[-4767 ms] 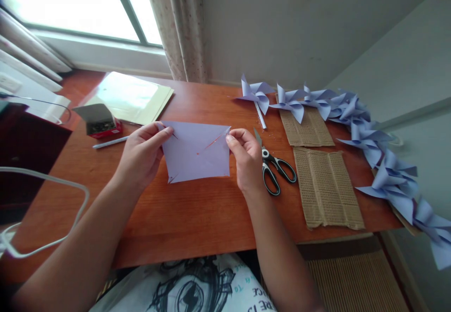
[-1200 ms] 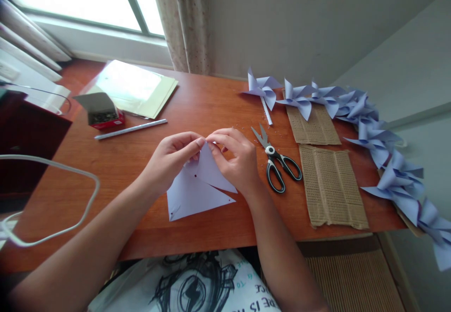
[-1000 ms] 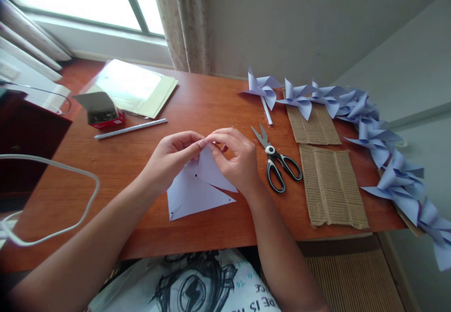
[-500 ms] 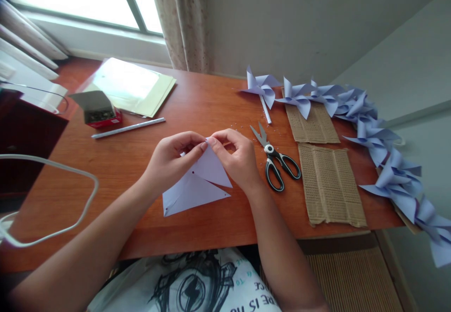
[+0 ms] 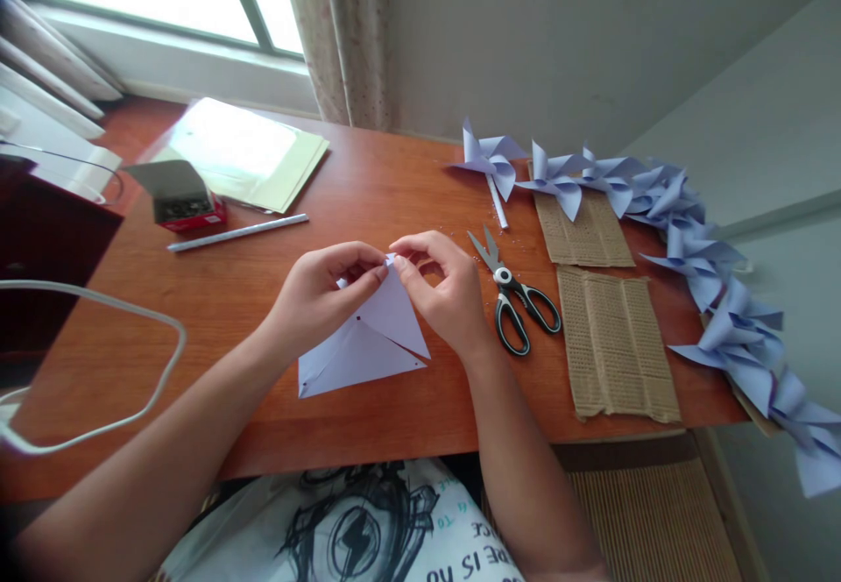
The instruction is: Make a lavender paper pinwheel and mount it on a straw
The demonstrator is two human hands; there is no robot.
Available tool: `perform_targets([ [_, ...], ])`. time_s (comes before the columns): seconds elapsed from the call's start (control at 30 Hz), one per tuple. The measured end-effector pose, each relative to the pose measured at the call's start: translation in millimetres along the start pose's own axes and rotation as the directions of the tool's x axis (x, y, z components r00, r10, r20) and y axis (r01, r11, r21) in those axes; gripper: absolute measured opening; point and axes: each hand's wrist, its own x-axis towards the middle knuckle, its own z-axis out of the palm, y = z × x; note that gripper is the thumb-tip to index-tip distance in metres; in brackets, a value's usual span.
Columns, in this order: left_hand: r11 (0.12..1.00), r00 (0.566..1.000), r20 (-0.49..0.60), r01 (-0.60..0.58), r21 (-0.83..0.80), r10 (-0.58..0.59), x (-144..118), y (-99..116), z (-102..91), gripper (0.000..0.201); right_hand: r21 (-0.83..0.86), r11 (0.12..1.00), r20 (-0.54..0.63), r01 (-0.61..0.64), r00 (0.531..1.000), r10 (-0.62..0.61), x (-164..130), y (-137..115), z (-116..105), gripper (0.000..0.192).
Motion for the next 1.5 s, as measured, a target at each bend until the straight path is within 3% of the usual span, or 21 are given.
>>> perform_targets([
  [0.17, 1.0, 1.0, 0.001, 0.014, -0.02, -0.014, 0.3, -0.8, -0.5, 0.014, -0.172, 0.959, -0.002, 0.227, 0.973, -0.231, -0.7, -2.2, 0.6, 0.017],
  [0.3, 1.0, 1.0, 0.002, 0.021, -0.006, -0.021, 0.3, -1.3, -1.1, 0.015, -0.256, 0.923, -0.006, 0.287, 0.954, -0.299, -0.3, -0.2, 1.3, 0.011],
  [0.73, 0.944, 0.992, 0.042, 0.126, -0.304, -0.119, 0.7, -0.2, -0.6, 0.015, -0.315, 0.9, -0.015, 0.302, 0.946, -0.323, -0.3, 2.1, 0.7, 0.01],
  [1.13, 0.953, 0.996, 0.015, 0.092, -0.289, -0.092, 0.6, -2.7, 0.5, 0.013, -0.299, 0.915, -0.027, 0.271, 0.956, -0.292, -0.9, 0.9, 1.0, 0.01],
  [1.5, 0.971, 0.997, 0.002, 0.079, -0.224, -0.08, 0.3, -1.1, 0.2, 0.02, -0.183, 0.971, -0.021, 0.153, 0.987, -0.159, -1.6, -9.2, -1.2, 0.018],
])
